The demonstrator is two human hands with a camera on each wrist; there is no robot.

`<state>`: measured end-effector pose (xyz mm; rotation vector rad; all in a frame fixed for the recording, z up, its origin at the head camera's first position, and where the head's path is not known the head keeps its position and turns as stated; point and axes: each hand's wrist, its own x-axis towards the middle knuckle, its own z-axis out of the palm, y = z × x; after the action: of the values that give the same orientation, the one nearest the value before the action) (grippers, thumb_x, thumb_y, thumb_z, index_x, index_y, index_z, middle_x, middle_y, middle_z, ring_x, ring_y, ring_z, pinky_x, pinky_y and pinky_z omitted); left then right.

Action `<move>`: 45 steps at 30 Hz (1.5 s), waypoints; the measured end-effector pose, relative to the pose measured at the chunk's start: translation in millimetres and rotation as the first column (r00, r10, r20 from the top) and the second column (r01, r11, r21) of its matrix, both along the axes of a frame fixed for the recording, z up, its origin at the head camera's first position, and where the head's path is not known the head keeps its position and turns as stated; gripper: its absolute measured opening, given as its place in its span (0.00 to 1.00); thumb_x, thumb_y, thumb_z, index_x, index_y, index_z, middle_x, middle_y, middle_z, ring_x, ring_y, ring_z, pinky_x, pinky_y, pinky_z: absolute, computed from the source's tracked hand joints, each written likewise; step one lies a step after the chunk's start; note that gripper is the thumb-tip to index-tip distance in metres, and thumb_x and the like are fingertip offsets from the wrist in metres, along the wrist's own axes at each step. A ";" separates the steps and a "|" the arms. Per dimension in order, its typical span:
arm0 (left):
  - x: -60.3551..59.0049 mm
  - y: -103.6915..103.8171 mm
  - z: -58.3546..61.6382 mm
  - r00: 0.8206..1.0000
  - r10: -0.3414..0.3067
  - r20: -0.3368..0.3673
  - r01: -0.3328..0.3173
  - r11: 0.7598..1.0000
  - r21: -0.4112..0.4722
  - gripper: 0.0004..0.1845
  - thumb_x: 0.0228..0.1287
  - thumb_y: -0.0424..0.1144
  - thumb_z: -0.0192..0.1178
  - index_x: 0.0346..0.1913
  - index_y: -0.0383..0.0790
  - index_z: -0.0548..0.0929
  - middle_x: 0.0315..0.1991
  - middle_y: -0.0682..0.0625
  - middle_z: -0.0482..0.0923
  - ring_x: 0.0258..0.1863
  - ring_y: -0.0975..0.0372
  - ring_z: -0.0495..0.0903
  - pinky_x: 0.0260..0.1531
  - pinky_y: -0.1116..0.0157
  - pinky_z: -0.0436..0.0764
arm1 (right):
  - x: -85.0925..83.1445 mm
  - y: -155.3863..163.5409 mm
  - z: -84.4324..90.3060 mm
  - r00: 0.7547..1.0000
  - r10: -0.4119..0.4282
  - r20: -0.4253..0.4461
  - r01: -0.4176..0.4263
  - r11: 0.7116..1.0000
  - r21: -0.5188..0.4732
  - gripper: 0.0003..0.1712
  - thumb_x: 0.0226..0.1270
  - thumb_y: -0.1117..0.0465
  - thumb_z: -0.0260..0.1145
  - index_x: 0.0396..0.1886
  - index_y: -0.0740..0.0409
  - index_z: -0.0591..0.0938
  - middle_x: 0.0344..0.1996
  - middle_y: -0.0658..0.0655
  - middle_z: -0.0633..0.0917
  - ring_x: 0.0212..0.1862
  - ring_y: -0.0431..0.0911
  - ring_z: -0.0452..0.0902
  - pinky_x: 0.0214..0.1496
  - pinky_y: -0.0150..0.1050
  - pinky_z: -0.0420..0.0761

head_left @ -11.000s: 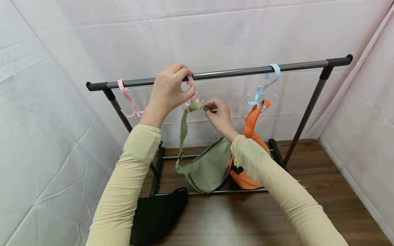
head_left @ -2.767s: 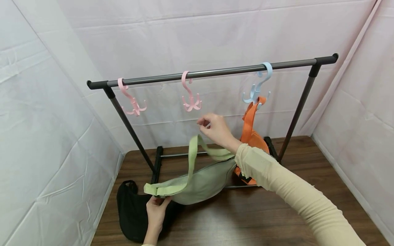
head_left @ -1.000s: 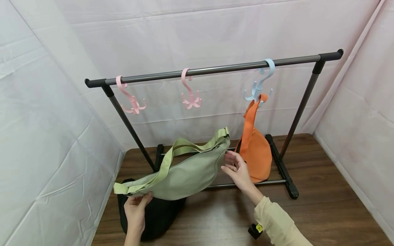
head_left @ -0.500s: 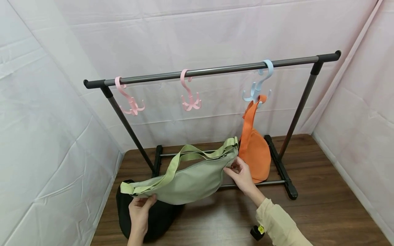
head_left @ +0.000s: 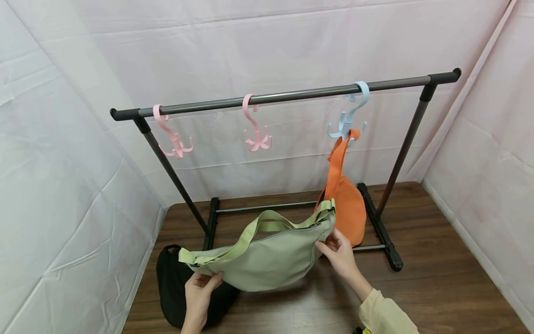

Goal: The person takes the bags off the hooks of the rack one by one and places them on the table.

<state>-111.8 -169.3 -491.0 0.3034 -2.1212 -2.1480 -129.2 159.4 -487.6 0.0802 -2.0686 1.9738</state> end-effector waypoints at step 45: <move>4.9 70.2 -81.8 0.964 -0.037 0.263 0.055 0.997 -0.061 0.19 0.51 0.34 0.66 0.44 0.26 0.75 0.29 0.47 0.80 0.25 0.65 0.79 0.22 0.67 0.79 | 43.8 55.0 -85.4 0.793 -0.295 0.533 0.176 0.949 0.263 0.17 0.56 0.56 0.65 0.36 0.64 0.74 0.24 0.50 0.72 0.24 0.40 0.63 0.24 0.31 0.65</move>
<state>-107.0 -99.1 -572.7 0.5659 -2.3553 -2.1604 -85.4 214.4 -573.0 -0.7903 -2.4712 1.7631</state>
